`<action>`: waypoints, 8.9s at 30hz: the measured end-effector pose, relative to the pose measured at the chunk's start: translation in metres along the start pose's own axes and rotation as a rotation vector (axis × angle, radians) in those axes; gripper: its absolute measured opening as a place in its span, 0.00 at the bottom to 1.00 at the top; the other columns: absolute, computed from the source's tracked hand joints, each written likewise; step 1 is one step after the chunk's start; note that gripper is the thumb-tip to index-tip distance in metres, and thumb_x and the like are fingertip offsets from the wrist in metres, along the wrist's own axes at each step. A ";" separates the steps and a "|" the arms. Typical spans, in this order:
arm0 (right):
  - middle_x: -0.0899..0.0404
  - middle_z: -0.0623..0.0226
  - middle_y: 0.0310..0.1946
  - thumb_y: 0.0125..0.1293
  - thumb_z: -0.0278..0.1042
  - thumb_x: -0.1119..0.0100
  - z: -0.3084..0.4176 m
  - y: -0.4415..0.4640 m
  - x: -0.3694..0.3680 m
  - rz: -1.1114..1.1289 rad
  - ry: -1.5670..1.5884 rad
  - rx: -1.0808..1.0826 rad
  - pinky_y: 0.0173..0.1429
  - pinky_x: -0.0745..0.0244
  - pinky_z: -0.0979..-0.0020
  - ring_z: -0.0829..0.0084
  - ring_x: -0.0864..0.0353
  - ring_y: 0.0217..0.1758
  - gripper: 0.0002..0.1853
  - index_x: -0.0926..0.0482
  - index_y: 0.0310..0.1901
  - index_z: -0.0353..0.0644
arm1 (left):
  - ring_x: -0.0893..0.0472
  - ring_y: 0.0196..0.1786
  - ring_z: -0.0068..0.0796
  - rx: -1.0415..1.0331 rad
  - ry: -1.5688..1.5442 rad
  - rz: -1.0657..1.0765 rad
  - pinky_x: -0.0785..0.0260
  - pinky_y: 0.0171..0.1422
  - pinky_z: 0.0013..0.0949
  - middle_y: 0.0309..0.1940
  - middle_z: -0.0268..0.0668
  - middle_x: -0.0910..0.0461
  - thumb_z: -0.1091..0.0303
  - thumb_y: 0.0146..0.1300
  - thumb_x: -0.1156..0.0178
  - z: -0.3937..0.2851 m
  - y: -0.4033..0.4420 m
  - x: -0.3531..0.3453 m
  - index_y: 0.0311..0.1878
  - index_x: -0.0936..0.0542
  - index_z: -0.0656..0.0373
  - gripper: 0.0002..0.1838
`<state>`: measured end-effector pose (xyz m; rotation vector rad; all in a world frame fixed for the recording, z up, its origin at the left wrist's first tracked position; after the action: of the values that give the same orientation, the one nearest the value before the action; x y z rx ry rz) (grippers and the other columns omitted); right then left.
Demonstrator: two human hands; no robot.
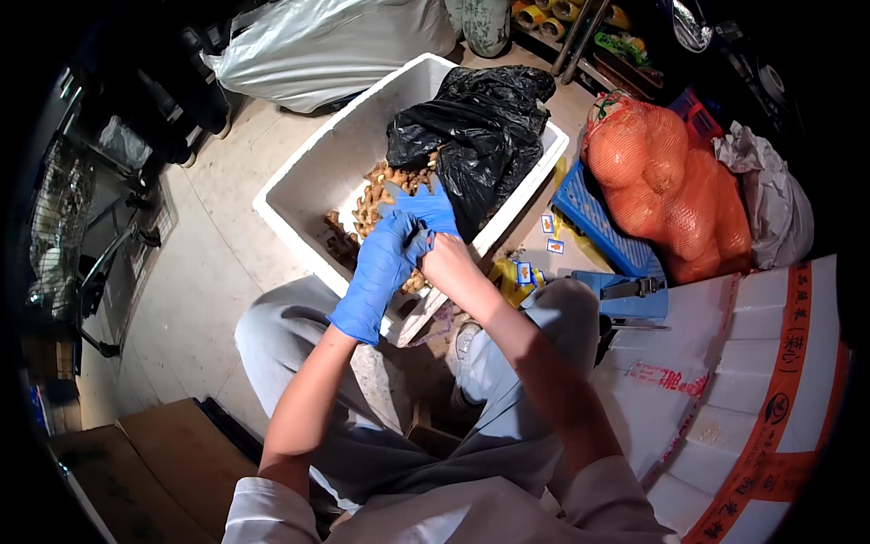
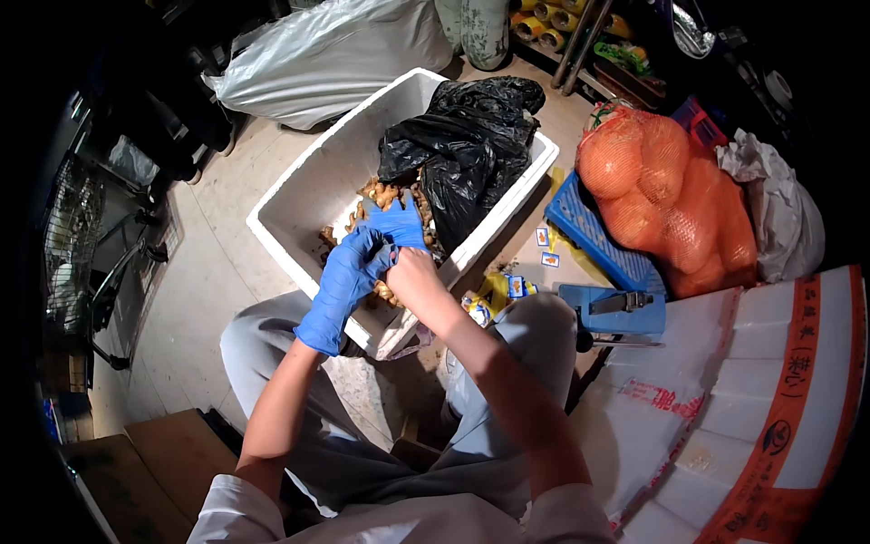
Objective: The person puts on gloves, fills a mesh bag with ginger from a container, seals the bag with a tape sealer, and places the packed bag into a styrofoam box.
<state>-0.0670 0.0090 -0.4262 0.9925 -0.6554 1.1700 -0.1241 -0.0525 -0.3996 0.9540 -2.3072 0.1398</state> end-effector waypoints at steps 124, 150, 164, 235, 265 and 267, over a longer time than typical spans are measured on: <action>0.47 0.59 0.63 0.55 0.70 0.67 0.043 0.052 0.096 -0.077 1.456 0.136 0.68 0.57 0.69 0.71 0.45 0.64 0.45 0.52 0.65 0.41 | 0.30 0.38 0.12 0.203 -0.924 -0.046 0.38 0.43 0.16 0.39 0.26 0.26 0.61 0.64 0.50 -0.035 0.010 0.024 0.53 0.29 0.59 0.17; 0.41 0.57 0.60 0.47 0.80 0.76 0.009 0.054 0.057 0.114 1.608 -0.207 0.65 0.49 0.68 0.67 0.33 0.56 0.54 0.50 0.63 0.36 | 0.38 0.25 0.09 0.200 -0.597 0.134 0.45 0.27 0.15 0.29 0.23 0.28 0.60 0.61 0.46 -0.028 0.005 0.003 0.50 0.27 0.62 0.18; 0.56 0.56 0.66 0.58 0.66 0.65 0.012 0.059 0.074 -0.222 1.573 0.001 0.68 0.56 0.61 0.62 0.56 0.69 0.43 0.55 0.64 0.37 | 0.27 0.37 0.22 0.079 -0.514 -0.066 0.35 0.44 0.26 0.36 0.38 0.24 0.56 0.60 0.47 -0.044 0.007 0.015 0.51 0.30 0.66 0.24; 0.51 0.56 0.65 0.54 0.70 0.62 0.028 0.069 0.092 -0.257 2.129 -0.222 0.70 0.61 0.62 0.65 0.56 0.69 0.45 0.48 0.63 0.38 | 0.29 0.30 0.14 0.112 -0.957 0.729 0.37 0.28 0.18 0.28 0.29 0.26 0.61 0.51 0.38 -0.092 -0.041 -0.044 0.37 0.24 0.64 0.16; 0.53 0.59 0.66 0.40 0.74 0.55 0.037 0.048 0.113 -0.329 0.036 0.141 0.68 0.66 0.57 0.57 0.57 0.69 0.55 0.53 0.65 0.43 | 0.30 0.39 0.14 0.083 -0.866 -0.060 0.37 0.48 0.20 0.34 0.26 0.28 0.65 0.58 0.43 -0.055 0.006 0.041 0.41 0.26 0.60 0.12; 0.52 0.56 0.65 0.44 0.70 0.53 0.046 0.049 0.109 -0.207 -0.127 0.156 0.67 0.67 0.50 0.56 0.56 0.68 0.50 0.51 0.65 0.46 | 0.31 0.34 0.13 0.364 -0.987 0.080 0.36 0.42 0.17 0.29 0.24 0.29 0.69 0.57 0.41 -0.049 0.000 0.032 0.35 0.27 0.61 0.07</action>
<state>-0.0787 0.0193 -0.2990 1.2438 -0.5526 0.9925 -0.1159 -0.0561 -0.3416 1.3042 -3.3035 0.1426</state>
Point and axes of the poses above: each hand's wrist, its own y-axis towards the middle knuckle, its own x-axis out of the back of the hand, z = x × y, the point moved 7 cm from there along y, towards the middle knuckle
